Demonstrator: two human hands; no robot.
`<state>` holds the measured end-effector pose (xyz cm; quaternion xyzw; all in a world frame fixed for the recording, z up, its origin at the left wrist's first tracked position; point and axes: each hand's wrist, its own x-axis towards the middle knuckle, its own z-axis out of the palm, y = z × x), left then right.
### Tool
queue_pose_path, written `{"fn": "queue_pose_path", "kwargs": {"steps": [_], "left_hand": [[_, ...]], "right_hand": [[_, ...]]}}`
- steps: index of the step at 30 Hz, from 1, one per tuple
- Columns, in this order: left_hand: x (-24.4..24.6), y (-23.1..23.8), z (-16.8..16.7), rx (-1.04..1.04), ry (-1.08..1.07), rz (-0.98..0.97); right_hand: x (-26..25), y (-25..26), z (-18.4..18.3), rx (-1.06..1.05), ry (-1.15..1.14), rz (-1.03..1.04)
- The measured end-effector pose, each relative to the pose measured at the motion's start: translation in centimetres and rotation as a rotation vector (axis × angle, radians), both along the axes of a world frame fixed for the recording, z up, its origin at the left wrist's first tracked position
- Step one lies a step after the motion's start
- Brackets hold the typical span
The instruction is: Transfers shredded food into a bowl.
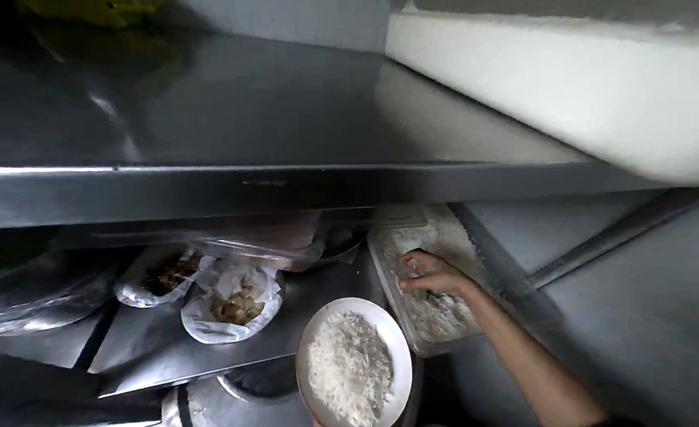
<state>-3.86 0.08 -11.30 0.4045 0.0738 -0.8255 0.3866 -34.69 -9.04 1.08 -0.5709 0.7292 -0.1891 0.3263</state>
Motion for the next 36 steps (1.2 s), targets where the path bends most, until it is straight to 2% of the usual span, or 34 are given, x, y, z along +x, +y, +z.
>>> {"fn": "queue_pose_path", "kwargs": {"steps": [1, 3, 4, 6, 7, 8, 10, 11, 13, 15, 19, 21, 24, 26, 27, 29, 31, 34, 36], "left_hand": [[-0.1, -0.3, 2.5, 0.061, 0.001, -0.010], [-0.5, -0.8, 4.4, 0.031, 0.019, -0.051], [-0.5, -0.8, 4.3, 0.006, 0.050, -0.047], [-0.3, -0.7, 1.6, -0.036, 0.118, -0.051], [-0.3, -1.0, 1.3, 0.031, 0.075, -0.071], [-0.1, -0.7, -0.5, -0.040, 0.127, -0.072], [0.2, -0.3, -2.3, -0.144, 0.217, -0.039], [0.2, -0.2, -2.3, -0.153, 0.236, -0.028], [0.3, -0.5, -0.1, -0.094, 0.186, -0.042], [0.0, -0.8, 2.3, -0.013, 0.113, -0.041], [-0.5, -0.7, 3.2, 0.014, 0.035, -0.034], [-0.3, -0.6, 1.8, -0.006, 0.077, -0.019], [0.0, -0.1, -1.2, -0.150, 0.133, -0.015], [-0.3, -0.9, 2.1, 0.004, -0.006, -0.049], [-0.2, -0.9, 2.0, 0.019, -0.023, -0.035], [0.1, -0.1, -1.3, -0.051, -0.023, 0.023], [0.0, 0.1, -2.7, -0.050, 0.024, 0.040], [-0.3, -0.1, -2.1, -0.021, 0.109, 0.008], [-0.3, -0.1, -1.9, -0.019, 0.137, 0.010]], "right_hand": [[-0.6, -0.6, -1.3, 0.067, 0.030, 0.048], [-0.1, -1.6, -3.0, 0.139, 0.126, 0.150], [0.6, -1.8, -3.3, 0.166, 0.181, 0.185], [1.6, -1.5, -3.4, 0.244, 0.312, 0.241], [2.0, -0.9, -3.4, 0.293, 0.359, 0.274], [2.1, -0.4, -3.4, 0.326, 0.390, 0.306], [1.4, 0.2, -2.7, 0.354, 0.339, 0.340], [0.8, 0.5, -2.3, 0.359, 0.277, 0.357], [0.1, 1.1, -2.4, 0.365, 0.203, 0.370], [1.1, 1.6, -3.3, 0.333, 0.230, 0.306], [1.7, 1.5, -3.9, 0.240, 0.274, 0.230], [0.5, 1.1, -3.5, 0.212, 0.173, 0.141], [-1.6, 1.3, -2.2, 0.133, -0.062, -0.080], [-1.8, 1.6, -0.1, 0.058, -0.158, -0.125], [-1.5, 1.6, 1.2, 0.033, -0.184, -0.115], [-0.2, 1.7, 3.7, -0.009, -0.216, -0.040], [2.2, 1.7, 5.1, -0.055, -0.238, 0.130], [8.2, 1.9, 3.8, -0.067, -0.188, 0.439], [12.4, 2.2, 1.7, 0.052, -0.075, 0.564]]}}
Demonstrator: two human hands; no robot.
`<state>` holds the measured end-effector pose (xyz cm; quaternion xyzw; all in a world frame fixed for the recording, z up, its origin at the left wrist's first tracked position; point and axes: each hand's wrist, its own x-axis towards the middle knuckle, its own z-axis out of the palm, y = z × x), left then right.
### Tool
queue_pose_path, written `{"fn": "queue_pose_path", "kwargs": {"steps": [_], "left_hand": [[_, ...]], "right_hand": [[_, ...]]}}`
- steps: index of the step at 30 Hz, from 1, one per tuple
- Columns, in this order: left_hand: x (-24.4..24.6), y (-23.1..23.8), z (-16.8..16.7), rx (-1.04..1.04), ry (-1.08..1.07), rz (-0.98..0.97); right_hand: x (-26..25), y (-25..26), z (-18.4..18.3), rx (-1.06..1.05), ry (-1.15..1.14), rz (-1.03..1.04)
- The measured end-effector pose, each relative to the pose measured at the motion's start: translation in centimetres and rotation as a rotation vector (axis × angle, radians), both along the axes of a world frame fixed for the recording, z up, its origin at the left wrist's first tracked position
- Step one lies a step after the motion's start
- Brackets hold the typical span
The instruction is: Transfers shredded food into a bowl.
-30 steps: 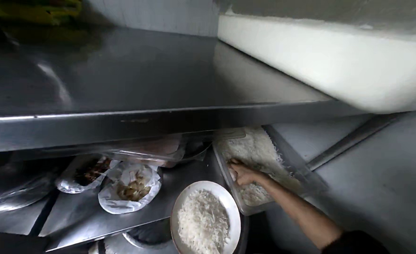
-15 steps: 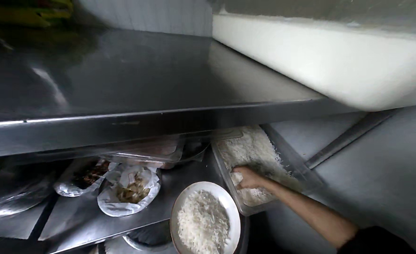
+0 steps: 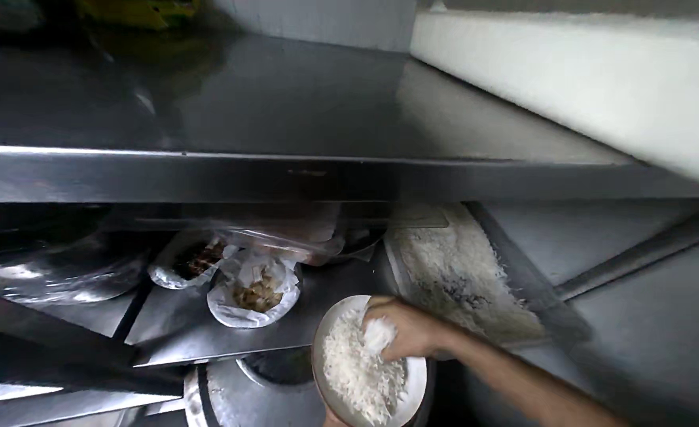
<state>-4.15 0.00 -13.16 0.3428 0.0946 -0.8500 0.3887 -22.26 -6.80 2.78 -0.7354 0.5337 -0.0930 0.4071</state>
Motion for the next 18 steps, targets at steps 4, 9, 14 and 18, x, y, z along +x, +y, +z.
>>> {"fn": "queue_pose_path", "kwargs": {"steps": [4, 9, 14, 18], "left_hand": [[0.6, 0.4, -0.8, 0.005, -0.064, 0.047], [2.0, 1.0, -1.6, -0.003, 0.031, 0.078], [2.2, 0.6, -1.0, -0.054, 0.064, 0.096], [2.0, 0.7, -1.9, -0.039, -0.007, 0.137]], "right_hand": [[4.1, 0.9, -1.5, 0.122, 0.187, 0.087], [3.1, 1.5, 1.4, 0.063, 0.070, 0.017], [3.5, 2.7, -1.0, -0.193, 0.100, 0.024], [2.1, 2.3, 1.0, -0.086, -0.022, -0.049]]}}
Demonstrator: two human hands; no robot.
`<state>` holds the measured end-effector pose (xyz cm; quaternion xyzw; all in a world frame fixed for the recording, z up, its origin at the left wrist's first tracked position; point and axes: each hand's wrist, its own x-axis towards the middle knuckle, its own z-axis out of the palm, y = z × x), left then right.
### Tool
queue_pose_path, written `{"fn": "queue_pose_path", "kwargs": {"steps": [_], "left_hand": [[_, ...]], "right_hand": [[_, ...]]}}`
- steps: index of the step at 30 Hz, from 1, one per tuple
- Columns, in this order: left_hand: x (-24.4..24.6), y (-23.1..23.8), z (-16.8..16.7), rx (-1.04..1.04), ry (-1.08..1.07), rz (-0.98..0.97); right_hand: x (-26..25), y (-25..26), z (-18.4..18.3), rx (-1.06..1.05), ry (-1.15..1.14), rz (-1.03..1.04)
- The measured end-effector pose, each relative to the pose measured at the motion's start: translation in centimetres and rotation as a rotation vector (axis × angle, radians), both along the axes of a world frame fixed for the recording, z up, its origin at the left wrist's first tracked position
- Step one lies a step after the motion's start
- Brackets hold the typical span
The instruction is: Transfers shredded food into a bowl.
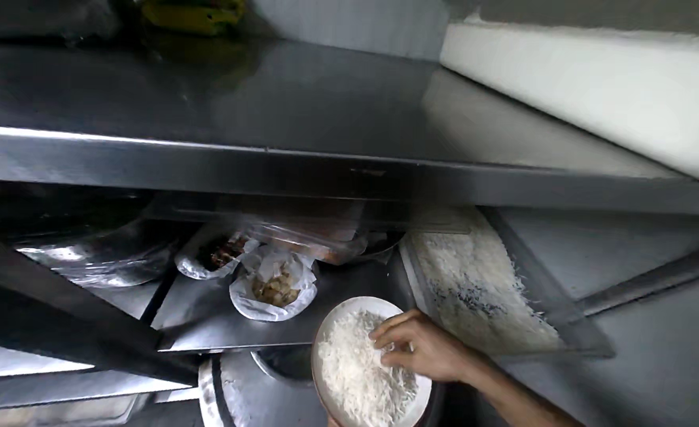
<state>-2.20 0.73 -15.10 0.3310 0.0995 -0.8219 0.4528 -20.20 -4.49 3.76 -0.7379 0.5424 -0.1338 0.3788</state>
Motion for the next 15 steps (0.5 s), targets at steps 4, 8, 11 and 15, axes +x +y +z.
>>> {"fn": "queue_pose_path", "kwargs": {"steps": [4, 8, 11, 15], "left_hand": [[0.7, 0.5, -2.1, -0.070, 0.051, 0.034], [0.0, -0.5, 5.8, 0.017, -0.002, -0.081], [-0.2, -0.7, 6.9, 0.031, -0.044, -0.113], [-0.2, -1.1, 6.1, 0.054, 0.045, -0.134]], "right_hand": [[-4.5, -0.3, 2.2, -0.101, -0.137, -0.230], [-10.8, -0.7, 2.0, 0.065, 0.166, -0.501], [-14.1, -0.9, -2.0, 0.400, 0.474, -0.441], [-10.8, -1.0, -3.8, 0.502, 0.600, -0.393]]}}
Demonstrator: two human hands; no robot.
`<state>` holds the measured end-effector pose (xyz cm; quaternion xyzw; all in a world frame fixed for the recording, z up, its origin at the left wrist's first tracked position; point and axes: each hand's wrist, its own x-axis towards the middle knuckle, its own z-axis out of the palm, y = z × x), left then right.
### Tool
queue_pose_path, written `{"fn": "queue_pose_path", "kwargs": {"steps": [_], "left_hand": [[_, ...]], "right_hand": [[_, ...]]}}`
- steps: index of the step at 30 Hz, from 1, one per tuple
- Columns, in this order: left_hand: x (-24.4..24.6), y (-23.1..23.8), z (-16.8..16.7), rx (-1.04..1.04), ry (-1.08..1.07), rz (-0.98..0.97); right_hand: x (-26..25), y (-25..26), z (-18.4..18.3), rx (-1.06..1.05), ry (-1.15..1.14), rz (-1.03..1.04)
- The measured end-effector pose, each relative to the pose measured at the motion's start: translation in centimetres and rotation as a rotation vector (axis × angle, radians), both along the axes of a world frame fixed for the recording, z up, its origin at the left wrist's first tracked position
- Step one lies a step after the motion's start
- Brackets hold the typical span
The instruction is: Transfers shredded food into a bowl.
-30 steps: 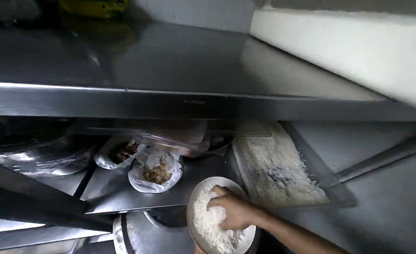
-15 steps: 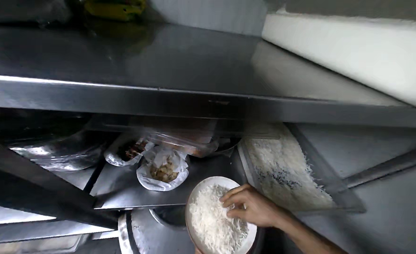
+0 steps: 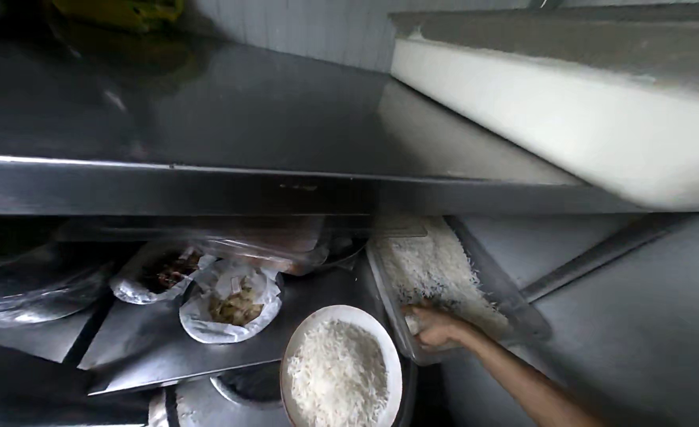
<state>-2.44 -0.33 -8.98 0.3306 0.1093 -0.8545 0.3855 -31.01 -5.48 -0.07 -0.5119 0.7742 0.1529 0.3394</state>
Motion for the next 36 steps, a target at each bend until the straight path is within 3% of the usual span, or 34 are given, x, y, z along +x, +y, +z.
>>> {"fn": "queue_pose_path", "kwargs": {"steps": [3, 6, 9, 11, 16, 22, 27, 31, 36], "left_hand": [[-0.1, 0.2, 0.1, 0.002, 0.043, -0.015], [-0.5, 0.2, 0.1, 0.039, -0.002, 0.042], [0.1, 0.9, -3.8, -0.111, 0.053, 0.119], [0.3, 1.1, -4.8, -0.068, -0.011, 0.177], [-0.3, 0.7, -3.1, -0.003, -0.023, 0.050], [-0.5, 0.9, -3.0, -0.019, 0.066, 0.034], [1.1, 1.8, -3.3, -0.100, 0.159, 0.082], [1.6, 1.9, -3.3, -0.120, 0.139, 0.087], [1.8, 1.5, -2.7, -0.076, 0.089, 0.077]], "right_hand": [[0.6, -0.3, -0.6, -0.111, 0.005, 0.027], [-2.3, -0.7, -0.9, -0.300, -0.122, -0.066], [-4.6, -0.9, 0.1, -0.399, -0.273, -0.259], [-4.7, -0.9, 2.1, -0.455, -0.310, -0.306], [0.6, -1.1, 7.3, -0.512, -0.464, -0.099], [12.4, -0.9, 3.3, -0.356, -0.516, 0.409], [11.6, -0.2, 5.5, -0.356, -0.533, 0.420], [12.0, 1.5, 4.4, -0.347, -0.484, 0.450], [13.0, 3.2, 1.9, -0.747, -0.571, 0.539]]}}
